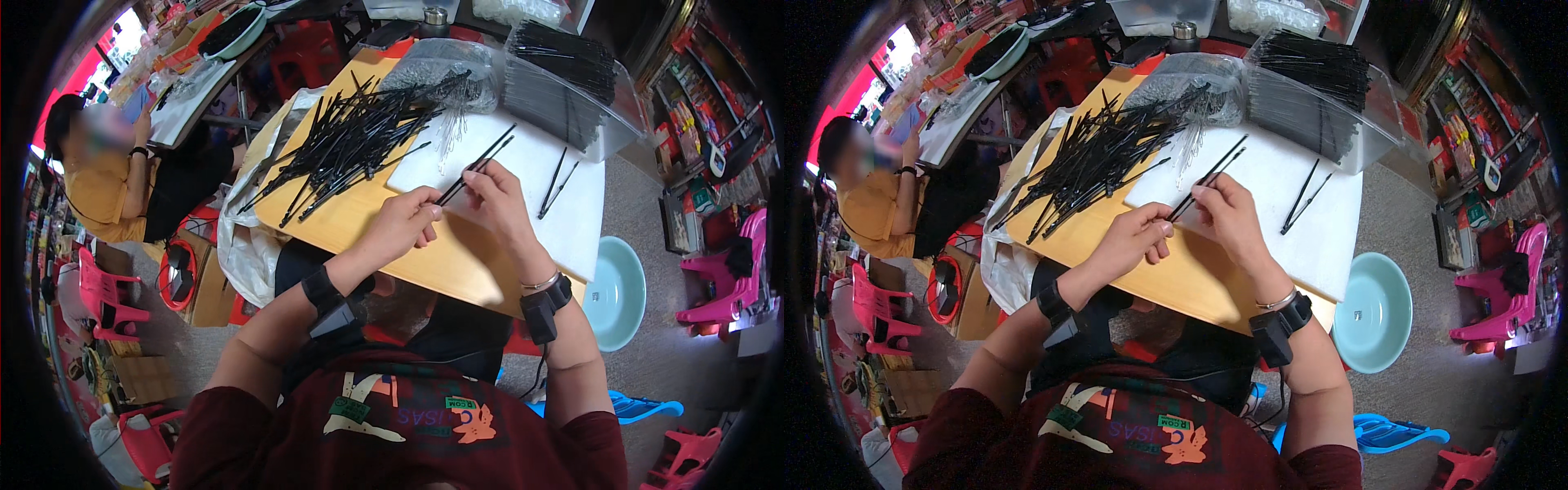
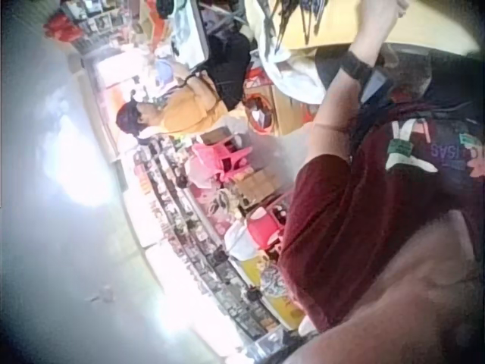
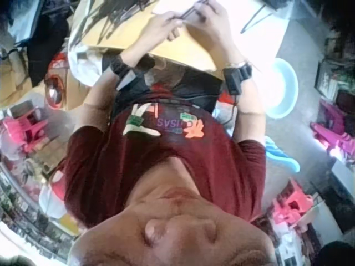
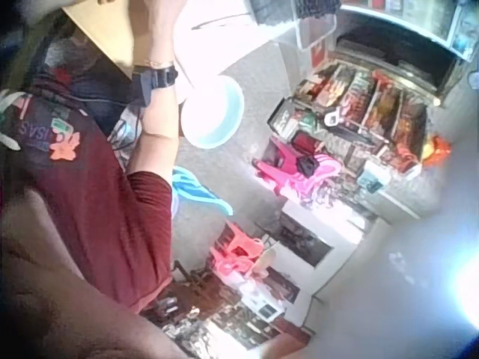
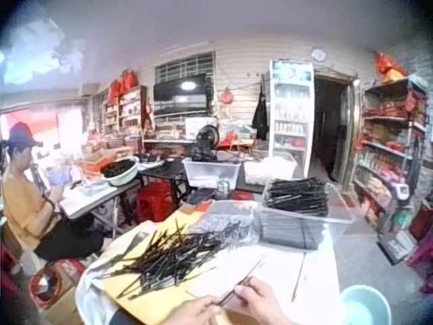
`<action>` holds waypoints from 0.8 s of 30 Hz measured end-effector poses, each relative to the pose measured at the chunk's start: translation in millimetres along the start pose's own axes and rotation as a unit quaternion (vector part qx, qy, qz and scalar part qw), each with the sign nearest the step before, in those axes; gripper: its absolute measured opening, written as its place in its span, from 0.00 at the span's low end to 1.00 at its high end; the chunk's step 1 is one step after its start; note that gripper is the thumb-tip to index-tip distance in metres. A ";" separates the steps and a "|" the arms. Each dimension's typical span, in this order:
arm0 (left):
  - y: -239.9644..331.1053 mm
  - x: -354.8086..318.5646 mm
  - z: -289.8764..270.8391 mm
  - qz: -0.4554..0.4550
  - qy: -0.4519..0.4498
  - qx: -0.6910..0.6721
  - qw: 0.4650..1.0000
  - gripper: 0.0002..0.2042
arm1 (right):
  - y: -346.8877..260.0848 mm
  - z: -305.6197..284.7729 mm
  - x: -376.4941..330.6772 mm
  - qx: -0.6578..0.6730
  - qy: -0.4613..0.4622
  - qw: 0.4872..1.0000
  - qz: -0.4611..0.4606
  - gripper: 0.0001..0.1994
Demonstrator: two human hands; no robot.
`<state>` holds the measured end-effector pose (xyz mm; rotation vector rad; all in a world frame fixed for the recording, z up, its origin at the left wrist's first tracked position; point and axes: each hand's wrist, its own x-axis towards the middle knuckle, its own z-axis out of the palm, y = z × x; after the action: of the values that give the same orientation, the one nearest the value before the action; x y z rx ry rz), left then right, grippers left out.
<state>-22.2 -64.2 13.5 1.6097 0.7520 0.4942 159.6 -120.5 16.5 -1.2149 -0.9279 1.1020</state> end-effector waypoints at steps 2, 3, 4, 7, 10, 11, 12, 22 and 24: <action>-5.6 11.0 -4.5 -0.047 -0.043 -0.067 0.996 0.12 | 0.6 -3.9 4.8 -0.021 0.021 0.999 -0.021 0.08; -10.0 16.1 -7.3 -0.046 -0.045 -0.070 0.995 0.12 | -3.4 -0.7 4.2 -0.042 0.031 0.998 -0.016 0.09; -15.7 21.3 -10.1 -0.030 -0.032 -0.127 0.991 0.11 | -5.6 0.3 5.3 -0.045 0.032 0.998 -0.015 0.09; -26.8 32.3 -18.8 -0.003 -0.007 -0.213 0.977 0.10 | -15.4 -3.1 15.3 -0.108 0.057 0.992 -0.017 0.09; -29.2 35.9 -21.1 0.006 0.007 -0.253 0.968 0.09 | -23.0 -11.3 35.4 -0.181 0.097 0.978 0.024 0.07; -29.3 37.1 -21.5 0.008 0.004 -0.252 0.968 0.09 | -24.3 -12.2 43.9 -0.178 0.107 0.978 0.031 0.07; -28.9 37.7 -22.8 0.013 0.002 -0.249 0.968 0.09 | -25.3 -12.9 54.9 -0.174 0.116 0.977 0.035 0.07; -32.0 38.3 -21.2 0.020 -0.013 -0.227 0.974 0.10 | -6.8 -18.2 110.6 -0.048 0.100 0.982 0.155 0.09; -30.8 31.6 -18.8 0.003 0.002 -0.224 0.975 0.10 | -9.5 -15.9 85.3 -0.069 0.052 0.984 0.157 0.08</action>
<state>-19.1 -26.8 -16.3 1.1891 0.5869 0.6212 196.3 -41.4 21.6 -1.5578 -0.7587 1.2233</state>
